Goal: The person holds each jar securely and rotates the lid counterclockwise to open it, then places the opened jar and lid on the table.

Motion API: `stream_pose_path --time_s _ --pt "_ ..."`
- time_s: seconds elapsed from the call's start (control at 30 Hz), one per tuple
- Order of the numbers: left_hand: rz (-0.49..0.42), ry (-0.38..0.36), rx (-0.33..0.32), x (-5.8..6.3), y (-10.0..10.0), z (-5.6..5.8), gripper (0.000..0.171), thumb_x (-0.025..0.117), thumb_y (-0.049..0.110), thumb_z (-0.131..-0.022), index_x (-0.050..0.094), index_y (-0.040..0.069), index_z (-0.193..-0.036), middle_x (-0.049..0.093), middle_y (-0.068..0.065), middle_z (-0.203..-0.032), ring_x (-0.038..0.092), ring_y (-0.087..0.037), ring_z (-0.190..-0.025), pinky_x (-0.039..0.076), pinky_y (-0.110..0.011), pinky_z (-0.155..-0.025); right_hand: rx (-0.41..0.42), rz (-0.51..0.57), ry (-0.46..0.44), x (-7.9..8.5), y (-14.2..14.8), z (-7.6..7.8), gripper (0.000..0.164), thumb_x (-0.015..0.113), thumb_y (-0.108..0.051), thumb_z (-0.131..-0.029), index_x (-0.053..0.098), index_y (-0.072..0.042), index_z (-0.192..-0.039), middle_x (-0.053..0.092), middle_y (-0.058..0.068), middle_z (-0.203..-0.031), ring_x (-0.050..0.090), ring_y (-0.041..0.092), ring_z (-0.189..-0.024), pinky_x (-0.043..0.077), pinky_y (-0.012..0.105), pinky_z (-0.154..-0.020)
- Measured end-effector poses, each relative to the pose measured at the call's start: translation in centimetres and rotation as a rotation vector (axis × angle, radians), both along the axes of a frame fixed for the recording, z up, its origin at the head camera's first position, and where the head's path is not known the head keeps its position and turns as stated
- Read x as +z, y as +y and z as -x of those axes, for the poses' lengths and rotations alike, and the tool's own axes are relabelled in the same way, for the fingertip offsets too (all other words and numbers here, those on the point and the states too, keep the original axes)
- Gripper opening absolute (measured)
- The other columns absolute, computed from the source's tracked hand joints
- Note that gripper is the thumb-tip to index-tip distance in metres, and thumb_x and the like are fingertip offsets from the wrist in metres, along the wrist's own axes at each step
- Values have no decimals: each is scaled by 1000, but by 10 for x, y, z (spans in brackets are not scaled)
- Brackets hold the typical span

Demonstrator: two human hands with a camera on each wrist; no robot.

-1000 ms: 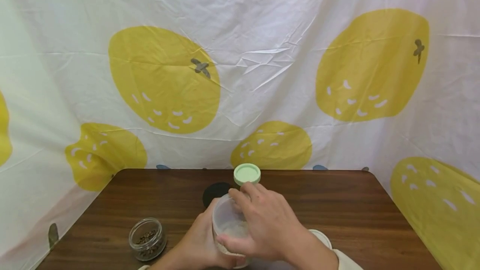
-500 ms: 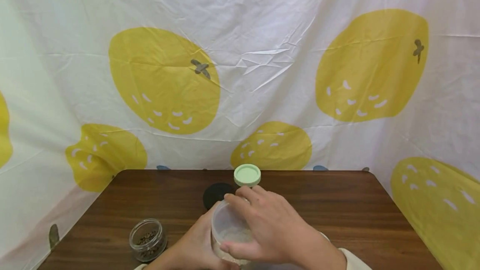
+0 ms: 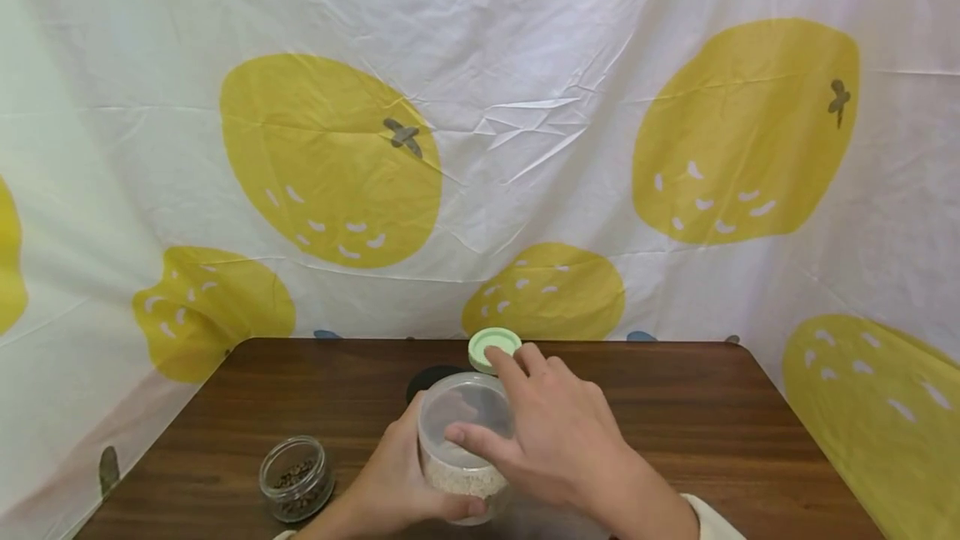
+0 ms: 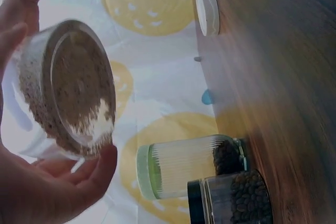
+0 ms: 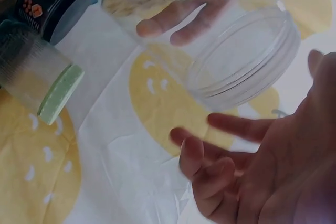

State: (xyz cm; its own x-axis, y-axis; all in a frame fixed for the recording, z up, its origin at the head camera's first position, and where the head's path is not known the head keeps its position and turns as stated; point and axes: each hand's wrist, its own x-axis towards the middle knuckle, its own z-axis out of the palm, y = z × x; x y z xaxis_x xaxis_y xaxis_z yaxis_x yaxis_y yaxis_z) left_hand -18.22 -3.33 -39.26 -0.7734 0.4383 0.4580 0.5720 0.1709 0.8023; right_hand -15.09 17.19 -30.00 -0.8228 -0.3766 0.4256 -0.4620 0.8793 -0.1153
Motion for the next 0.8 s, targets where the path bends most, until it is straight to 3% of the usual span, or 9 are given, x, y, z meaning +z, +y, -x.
stream_pose_path --time_s 0.1,0.23,0.4,0.53,0.8 --pt "31 -4 59 0 2 -1 98 93 46 -57 42 20 -137 68 -2 -117 66 -12 -95 60 -35 -78 -62 7 -31 -1 -5 -1 89 38 -85 -82 53 -21 -141 61 0 -118 60 17 -91 53 42 -57" --pt "82 -61 89 0 5 -1 100 91 53 -57 41 20 -136 68 1 -118 65 -10 -96 60 -34 -78 -44 -14 -55 -4 -13 -2 95 34 -88 -79 55 -18 -140 60 1 -117 56 15 -88 52 36 -56" --pt "95 -98 66 3 7 -2 102 90 54 -57 40 19 -139 66 0 -122 64 -12 -100 59 -35 -81 3 -35 -29 -5 -17 -5 90 41 -85 -80 55 -19 -140 60 -3 -112 53 11 -88 51 32 -55" --pt "105 -122 54 2 5 -3 102 91 52 -57 39 25 -140 64 3 -125 63 -11 -102 58 -37 -83 39 -30 -30 -5 -14 -6 84 50 -80 -80 56 -21 -139 61 -4 -115 53 12 -92 52 34 -57" --pt "72 -137 -18 0 1 -3 100 92 46 -60 38 28 -142 61 0 -129 63 -16 -104 56 -36 -85 177 -25 -61 0 -4 -8 72 56 -71 -85 55 -23 -139 58 -5 -132 51 12 -104 54 39 -78"
